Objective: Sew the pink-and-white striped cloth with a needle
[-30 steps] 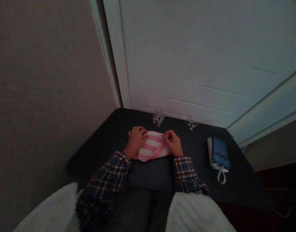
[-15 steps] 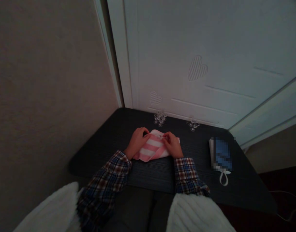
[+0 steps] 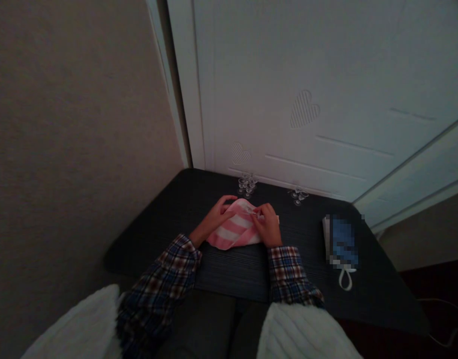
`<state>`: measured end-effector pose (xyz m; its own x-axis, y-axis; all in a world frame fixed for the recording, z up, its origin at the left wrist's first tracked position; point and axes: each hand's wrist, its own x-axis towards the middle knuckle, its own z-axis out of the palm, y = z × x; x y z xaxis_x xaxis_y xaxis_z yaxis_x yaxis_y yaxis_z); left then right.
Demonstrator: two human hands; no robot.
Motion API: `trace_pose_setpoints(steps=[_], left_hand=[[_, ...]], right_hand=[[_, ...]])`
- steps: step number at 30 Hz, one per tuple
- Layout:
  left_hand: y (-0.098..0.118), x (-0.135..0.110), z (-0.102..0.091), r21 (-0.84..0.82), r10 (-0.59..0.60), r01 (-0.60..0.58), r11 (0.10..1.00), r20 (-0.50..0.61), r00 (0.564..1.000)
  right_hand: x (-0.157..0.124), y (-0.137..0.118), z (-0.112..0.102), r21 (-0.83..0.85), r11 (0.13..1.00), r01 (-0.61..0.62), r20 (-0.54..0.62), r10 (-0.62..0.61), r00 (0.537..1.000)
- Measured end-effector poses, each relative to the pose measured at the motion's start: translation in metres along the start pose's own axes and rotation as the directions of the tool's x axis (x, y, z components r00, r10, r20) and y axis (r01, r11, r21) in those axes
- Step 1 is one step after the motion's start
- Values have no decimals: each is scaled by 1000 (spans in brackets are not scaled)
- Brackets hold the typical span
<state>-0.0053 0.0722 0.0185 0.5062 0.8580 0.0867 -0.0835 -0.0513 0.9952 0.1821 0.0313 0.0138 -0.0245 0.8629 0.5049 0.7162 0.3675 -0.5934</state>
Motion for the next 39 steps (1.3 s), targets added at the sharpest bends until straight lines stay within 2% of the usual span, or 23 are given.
trace_pose_setpoints(steps=[4, 8, 16, 21, 25, 31, 39], left_hand=[[1, -3, 1, -77, -18, 20, 997, 36, 999], [-3, -4, 1, -100, -15, 18, 995, 30, 999], [0, 2, 3, 44, 28, -26, 999, -45, 999], [2, 2, 3, 41, 25, -25, 999, -23, 999], [1, 3, -1, 144, 58, -47, 988, -71, 996], [1, 5, -2, 84, 59, -55, 995, -47, 997], [-3, 6, -1, 74, 8, -4, 997, -59, 998]], right_hand=[[0, 0, -1, -38, 999, 38, 14, -37, 999], [-1, 1, 0, -57, 998, 3, 18, -2, 1000], [-1, 6, 2, -60, 997, -55, 36, 57, 998], [-1, 5, 2, -41, 997, -64, 45, 66, 997], [-1, 2, 2, -14, 998, -64, 59, 65, 996], [-1, -4, -1, 47, 999, -9, 71, 6, 997], [-1, -5, -3, 88, 996, -12, 89, 4, 996]])
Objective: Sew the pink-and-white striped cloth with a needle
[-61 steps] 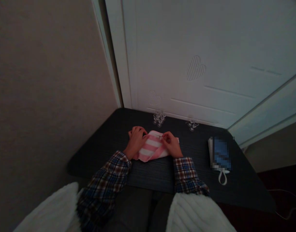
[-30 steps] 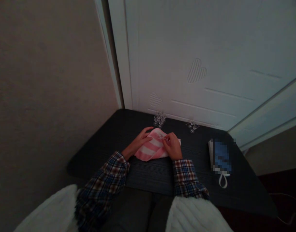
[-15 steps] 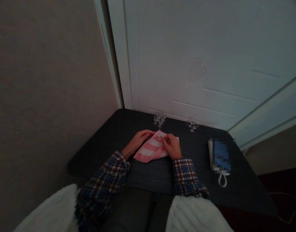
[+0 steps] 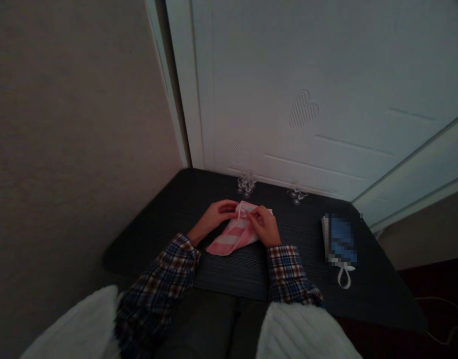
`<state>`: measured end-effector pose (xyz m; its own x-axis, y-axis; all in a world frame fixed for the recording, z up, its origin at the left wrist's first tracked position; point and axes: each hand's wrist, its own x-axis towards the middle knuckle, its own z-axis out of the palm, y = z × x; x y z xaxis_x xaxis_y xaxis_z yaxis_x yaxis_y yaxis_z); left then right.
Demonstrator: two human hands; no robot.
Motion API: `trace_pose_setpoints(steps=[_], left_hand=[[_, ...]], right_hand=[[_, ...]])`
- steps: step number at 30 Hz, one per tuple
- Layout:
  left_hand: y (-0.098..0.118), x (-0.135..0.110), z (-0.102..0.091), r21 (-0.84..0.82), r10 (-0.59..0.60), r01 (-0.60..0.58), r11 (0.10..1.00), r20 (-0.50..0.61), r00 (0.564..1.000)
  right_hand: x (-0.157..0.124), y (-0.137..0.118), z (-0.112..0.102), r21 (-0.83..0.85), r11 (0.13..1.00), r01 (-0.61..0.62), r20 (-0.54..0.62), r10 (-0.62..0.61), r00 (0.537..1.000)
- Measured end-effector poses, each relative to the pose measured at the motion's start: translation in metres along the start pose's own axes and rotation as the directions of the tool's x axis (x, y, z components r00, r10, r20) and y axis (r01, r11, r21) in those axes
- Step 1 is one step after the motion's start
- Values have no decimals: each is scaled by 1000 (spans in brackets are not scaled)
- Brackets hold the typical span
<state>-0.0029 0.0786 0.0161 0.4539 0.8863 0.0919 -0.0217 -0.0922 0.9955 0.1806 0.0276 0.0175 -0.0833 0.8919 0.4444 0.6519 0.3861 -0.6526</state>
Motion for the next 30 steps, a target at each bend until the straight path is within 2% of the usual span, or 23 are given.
trace_pose_setpoints(steps=[4, 10, 17, 21, 25, 30], left_hand=[[-1, 0, 1, -16, -7, 8, 1000, 21, 1000], [-2, 1, 0, -26, 41, -40, 999, 22, 999], [-7, 3, -3, -33, 57, -57, 998, -22, 998], [-9, 3, -4, -38, 40, -41, 998, -13, 999], [-6, 2, -3, -47, 31, -30, 998, 18, 999], [-2, 1, -2, -44, 20, -20, 999, 1, 1000]], right_hand=[[-1, 2, 1, 23, 1000, -9, 11, 9, 1000], [1, 2, 3, 64, 998, -13, 28, 11, 1000], [1, 3, 3, 198, 980, -31, -82, 48, 995], [1, 6, 2, 248, 968, -41, -86, 64, 994], [1, 10, 3, 255, 962, -103, -84, 128, 988], [2, 10, 4, 203, 966, -163, -79, 182, 980]])
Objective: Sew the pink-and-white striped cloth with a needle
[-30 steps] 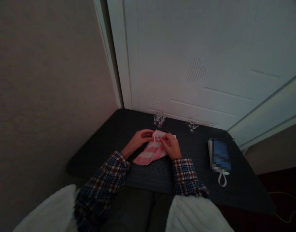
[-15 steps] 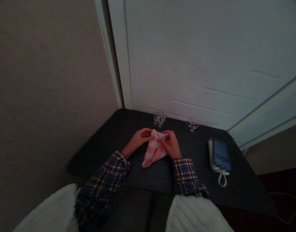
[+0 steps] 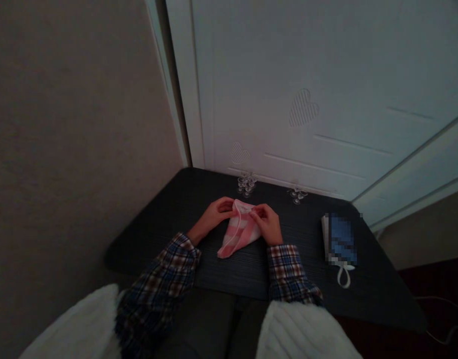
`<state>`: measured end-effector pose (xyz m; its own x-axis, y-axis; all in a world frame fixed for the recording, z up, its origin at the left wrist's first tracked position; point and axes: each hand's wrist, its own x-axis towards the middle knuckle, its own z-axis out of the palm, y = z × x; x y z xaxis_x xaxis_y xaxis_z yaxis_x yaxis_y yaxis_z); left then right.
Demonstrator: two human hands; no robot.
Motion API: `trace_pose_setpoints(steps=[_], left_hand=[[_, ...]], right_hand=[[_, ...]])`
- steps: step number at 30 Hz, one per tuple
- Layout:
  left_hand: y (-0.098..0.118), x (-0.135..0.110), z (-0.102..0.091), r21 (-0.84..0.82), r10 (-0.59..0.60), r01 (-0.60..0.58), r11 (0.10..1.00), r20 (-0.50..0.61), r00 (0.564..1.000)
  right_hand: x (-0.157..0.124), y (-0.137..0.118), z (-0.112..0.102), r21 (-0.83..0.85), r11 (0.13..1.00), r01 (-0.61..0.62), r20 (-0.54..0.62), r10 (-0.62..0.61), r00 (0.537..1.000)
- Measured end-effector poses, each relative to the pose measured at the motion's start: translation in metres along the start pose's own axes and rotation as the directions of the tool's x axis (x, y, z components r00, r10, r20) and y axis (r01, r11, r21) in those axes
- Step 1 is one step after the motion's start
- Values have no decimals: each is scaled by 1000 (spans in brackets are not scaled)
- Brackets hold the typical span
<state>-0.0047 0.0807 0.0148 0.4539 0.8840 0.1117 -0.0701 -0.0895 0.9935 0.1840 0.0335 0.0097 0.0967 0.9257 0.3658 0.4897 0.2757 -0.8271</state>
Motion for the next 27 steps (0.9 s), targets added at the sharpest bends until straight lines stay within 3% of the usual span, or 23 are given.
trace_pose_setpoints(steps=[7, 27], left_hand=[[0, -1, 1, -33, 15, -15, 999, 18, 1000], [3, -1, 1, -36, 15, -15, 999, 4, 1000]], right_hand=[[-1, -3, -1, -64, 998, 24, 30, -22, 999], [0, 0, 0, 12, 996, 91, 42, -91, 995]])
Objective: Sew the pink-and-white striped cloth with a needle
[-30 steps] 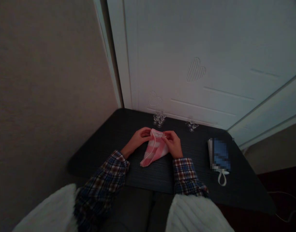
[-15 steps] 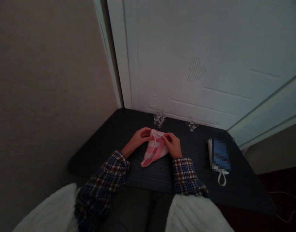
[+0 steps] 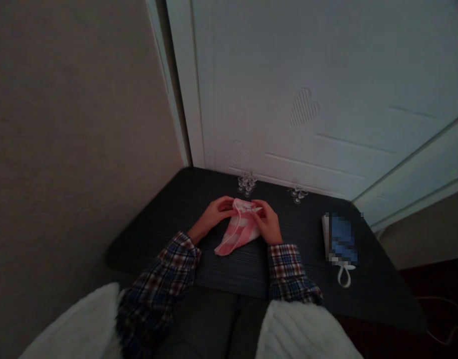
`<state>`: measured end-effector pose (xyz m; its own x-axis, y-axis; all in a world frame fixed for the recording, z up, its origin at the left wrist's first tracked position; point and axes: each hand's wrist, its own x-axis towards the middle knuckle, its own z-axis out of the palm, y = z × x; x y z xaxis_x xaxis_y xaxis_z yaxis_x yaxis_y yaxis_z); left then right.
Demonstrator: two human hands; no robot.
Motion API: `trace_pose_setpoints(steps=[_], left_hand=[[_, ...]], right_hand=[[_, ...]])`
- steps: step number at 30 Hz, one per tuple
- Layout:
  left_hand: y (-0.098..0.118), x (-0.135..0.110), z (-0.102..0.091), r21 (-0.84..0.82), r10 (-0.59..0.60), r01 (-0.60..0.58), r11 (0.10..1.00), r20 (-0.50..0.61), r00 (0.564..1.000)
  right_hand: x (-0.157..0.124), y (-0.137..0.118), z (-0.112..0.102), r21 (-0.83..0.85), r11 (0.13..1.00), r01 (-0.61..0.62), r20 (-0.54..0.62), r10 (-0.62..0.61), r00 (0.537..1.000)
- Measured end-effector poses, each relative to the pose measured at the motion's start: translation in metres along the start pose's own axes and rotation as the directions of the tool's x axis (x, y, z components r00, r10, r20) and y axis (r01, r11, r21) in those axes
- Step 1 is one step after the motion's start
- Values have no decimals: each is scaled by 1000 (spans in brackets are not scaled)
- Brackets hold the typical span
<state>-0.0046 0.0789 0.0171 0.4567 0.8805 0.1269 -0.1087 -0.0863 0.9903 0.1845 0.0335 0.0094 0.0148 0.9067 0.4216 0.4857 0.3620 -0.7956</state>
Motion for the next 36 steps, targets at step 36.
trace_pose_setpoints(steps=[36], left_hand=[[1, 0, -2, -5, -8, 7, 1000, -34, 999]], right_hand=[[0, -4, -1, 14, 995, -103, 15, 103, 995]])
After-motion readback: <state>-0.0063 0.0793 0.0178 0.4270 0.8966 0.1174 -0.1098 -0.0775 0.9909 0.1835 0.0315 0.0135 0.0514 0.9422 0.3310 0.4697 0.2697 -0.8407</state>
